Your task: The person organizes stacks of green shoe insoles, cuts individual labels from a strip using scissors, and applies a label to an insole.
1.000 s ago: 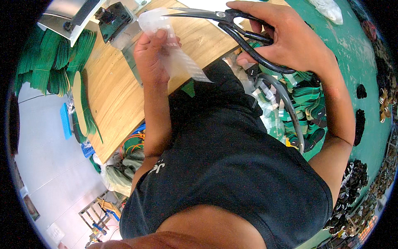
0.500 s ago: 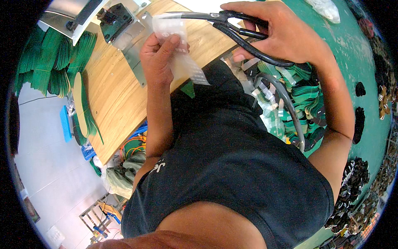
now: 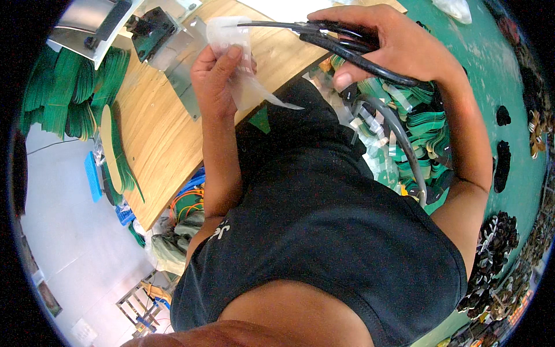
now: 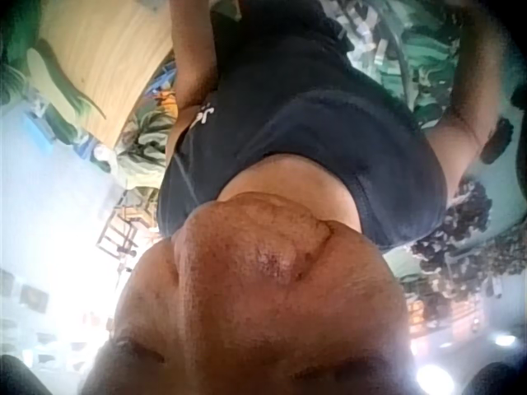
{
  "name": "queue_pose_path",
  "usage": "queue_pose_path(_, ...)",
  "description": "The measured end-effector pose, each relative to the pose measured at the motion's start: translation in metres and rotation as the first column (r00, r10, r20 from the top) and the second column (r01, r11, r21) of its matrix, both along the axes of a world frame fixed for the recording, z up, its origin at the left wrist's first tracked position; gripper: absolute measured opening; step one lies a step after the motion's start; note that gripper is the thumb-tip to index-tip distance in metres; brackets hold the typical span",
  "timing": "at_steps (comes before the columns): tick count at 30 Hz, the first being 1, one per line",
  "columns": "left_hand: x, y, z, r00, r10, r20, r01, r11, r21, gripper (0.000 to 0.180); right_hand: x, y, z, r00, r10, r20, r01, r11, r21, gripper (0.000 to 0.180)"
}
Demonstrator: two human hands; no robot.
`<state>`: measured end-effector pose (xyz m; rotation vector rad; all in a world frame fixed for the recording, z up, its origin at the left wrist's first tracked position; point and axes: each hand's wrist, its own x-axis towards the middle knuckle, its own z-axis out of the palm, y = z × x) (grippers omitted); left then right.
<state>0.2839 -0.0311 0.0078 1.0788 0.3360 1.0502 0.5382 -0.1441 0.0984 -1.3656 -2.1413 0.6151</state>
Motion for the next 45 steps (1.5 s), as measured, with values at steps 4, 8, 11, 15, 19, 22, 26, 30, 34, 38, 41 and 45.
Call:
queue_pose_path(4,0.001,0.001,-0.004,0.999,-0.033,0.041,0.034,0.999,-0.020,0.017,-0.006,-0.002,0.005,0.993,-0.082,-0.088,0.060,0.971,-0.231,0.092)
queue_pose_path(8,0.003,0.001,-0.006,0.998,-0.043,0.044,0.045,0.999,-0.029,0.016,-0.003,-0.003,-0.005,0.970,-0.139,-0.199,0.072,0.948,-0.310,0.092)
queue_pose_path(11,0.004,0.002,-0.008,0.995,-0.066,0.071,0.069,0.997,-0.036,0.015,-0.005,-0.004,-0.008,0.957,-0.168,-0.237,0.080,0.938,-0.338,0.090)
queue_pose_path(15,0.006,0.001,-0.009,0.991,-0.083,0.107,0.088,0.995,-0.046,0.013,-0.007,-0.006,-0.007,0.958,-0.171,-0.231,0.071,0.919,-0.388,0.088)
queue_pose_path(19,0.008,-0.001,-0.005,0.992,-0.082,0.092,0.086,0.995,-0.044,0.011,-0.002,-0.007,-0.016,0.947,-0.171,-0.271,0.054,0.918,-0.392,0.087)
queue_pose_path(22,0.010,-0.003,-0.005,0.993,-0.074,0.088,0.079,0.996,-0.045,0.011,-0.002,-0.007,-0.015,0.952,-0.193,-0.238,0.072,0.896,-0.439,0.089)
queue_pose_path(26,0.011,-0.004,-0.005,0.994,-0.080,0.080,0.083,0.996,-0.031,0.011,0.000,-0.011,-0.018,0.944,-0.144,-0.295,0.017,0.919,-0.394,0.090)
queue_pose_path(30,0.012,-0.006,0.000,0.997,-0.080,0.023,0.081,0.996,-0.040,0.011,0.000,-0.013,-0.020,0.921,-0.070,-0.383,-0.076,0.933,-0.352,0.075)
queue_pose_path(34,0.012,-0.007,-0.003,0.990,-0.128,0.055,0.128,0.992,-0.006,0.012,0.008,-0.017,-0.021,0.924,-0.023,-0.382,-0.106,0.944,-0.313,0.068)
queue_pose_path(38,0.017,-0.009,-0.006,0.987,-0.129,0.101,0.134,0.990,-0.048,0.012,0.000,-0.023,-0.029,0.892,-0.092,-0.443,-0.052,0.952,-0.302,0.072)
queue_pose_path(41,0.019,-0.011,-0.007,0.983,-0.138,0.125,0.145,0.988,-0.051,0.011,-0.001,-0.026,-0.032,0.905,-0.157,-0.396,0.019,0.944,-0.330,0.081)
queue_pose_path(45,0.022,-0.013,-0.004,0.985,-0.139,0.098,0.143,0.989,-0.032,0.011,-0.002,-0.032,-0.037,0.901,-0.212,-0.378,0.072,0.934,-0.351,0.080)
